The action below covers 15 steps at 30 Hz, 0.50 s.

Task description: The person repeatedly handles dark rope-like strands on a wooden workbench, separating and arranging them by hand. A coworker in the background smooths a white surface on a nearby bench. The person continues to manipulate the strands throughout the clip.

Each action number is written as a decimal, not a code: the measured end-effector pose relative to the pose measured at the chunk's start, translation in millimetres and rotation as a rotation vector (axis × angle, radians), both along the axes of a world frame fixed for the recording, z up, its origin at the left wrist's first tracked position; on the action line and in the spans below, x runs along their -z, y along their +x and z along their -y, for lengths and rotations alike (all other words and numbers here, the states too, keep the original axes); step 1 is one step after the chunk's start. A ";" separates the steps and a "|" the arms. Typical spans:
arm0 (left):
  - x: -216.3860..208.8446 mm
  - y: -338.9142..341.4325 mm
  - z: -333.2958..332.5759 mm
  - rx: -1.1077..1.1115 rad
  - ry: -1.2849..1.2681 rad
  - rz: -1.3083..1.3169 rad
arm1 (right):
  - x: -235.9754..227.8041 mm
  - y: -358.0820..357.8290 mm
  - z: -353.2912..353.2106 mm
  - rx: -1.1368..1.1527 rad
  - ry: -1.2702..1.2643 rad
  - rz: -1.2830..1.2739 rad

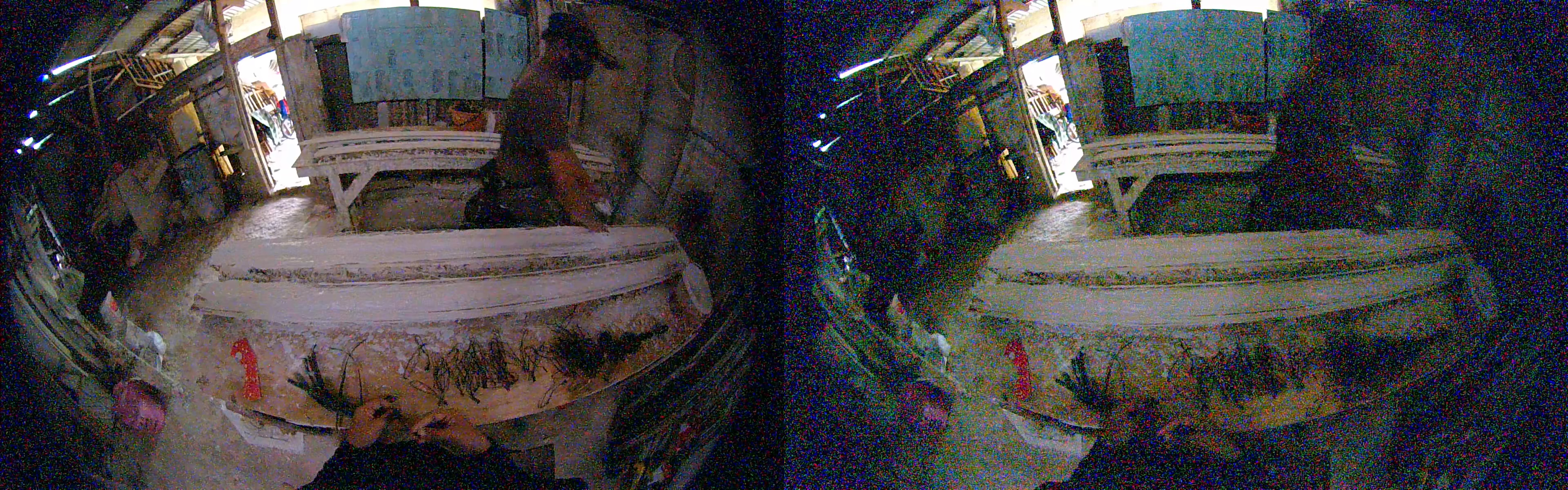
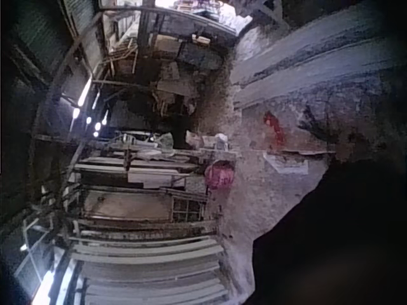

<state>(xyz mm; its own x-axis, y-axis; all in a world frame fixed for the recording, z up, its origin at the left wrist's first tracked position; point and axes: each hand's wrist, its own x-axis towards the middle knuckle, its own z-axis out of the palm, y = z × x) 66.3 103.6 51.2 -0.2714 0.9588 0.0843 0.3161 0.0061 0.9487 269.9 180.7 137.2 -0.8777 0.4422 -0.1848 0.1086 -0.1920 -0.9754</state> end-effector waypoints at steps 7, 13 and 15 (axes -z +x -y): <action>-34.7 16.0 7.8 0.215 -0.060 0.018 | 20.6 -0.8 5.9 0.418 0.135 -0.089; -58.1 33.2 -13.7 0.822 0.070 -0.106 | 27.3 -7.1 0.5 0.651 0.295 -0.048; -59.0 29.1 -14.8 0.846 -0.072 0.031 | 25.5 -8.4 -0.7 0.679 0.321 -0.041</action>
<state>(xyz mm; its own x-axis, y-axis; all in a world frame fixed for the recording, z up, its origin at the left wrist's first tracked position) 95.4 118.4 110.2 0.5385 0.8424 0.0193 0.2156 -0.1598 0.9633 261.5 181.3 111.7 -0.3963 0.9153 0.0712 0.0305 0.0907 -0.9954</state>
